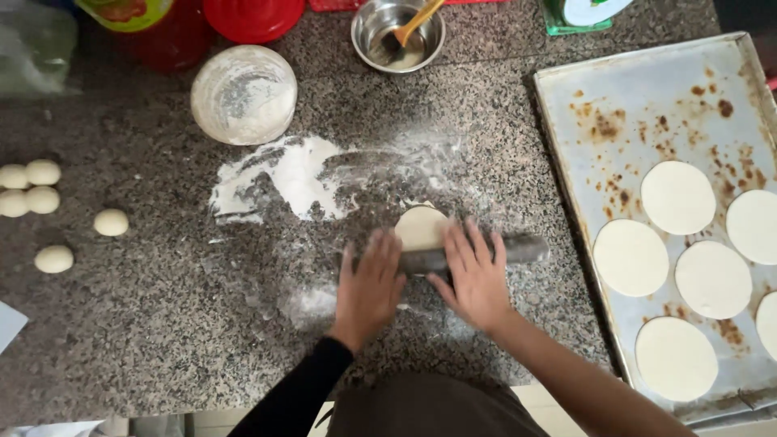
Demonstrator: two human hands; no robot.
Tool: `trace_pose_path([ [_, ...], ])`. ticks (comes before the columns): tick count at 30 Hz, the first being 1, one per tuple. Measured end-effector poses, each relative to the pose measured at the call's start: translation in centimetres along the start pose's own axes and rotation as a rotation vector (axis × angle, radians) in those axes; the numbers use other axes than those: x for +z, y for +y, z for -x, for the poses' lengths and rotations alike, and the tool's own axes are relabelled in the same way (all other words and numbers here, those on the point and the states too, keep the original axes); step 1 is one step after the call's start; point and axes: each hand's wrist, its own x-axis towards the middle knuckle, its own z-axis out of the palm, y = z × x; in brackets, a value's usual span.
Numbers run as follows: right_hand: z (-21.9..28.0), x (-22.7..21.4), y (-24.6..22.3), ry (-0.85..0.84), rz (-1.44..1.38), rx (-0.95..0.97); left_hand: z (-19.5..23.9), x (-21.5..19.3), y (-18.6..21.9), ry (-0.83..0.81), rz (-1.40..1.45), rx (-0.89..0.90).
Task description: The recorder rolls out small dough balls into thin circles and places them onto a baking tray.
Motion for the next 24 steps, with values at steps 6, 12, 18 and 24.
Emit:
trace_pose_path([
  [6,1.4,-2.9,1.2,-0.337,-0.102,0.128,0.0,-3.2,-0.3,-0.377,-0.109,0.114],
  [12,-1.4,-2.2,4.4,-0.207,-0.121,0.611,-6.1,2.4,0.7,0.036,0.506,-0.130],
  [18,-1.5,-4.6,4.8,-0.194,-0.149,0.664,-9.7,-2.2,3.1,-0.356,0.603,-0.559],
  [24,-1.6,-4.3,5.3,-0.097,-0.145,0.601,-6.9,-3.5,2.9,-0.317,1.419,-0.636],
])
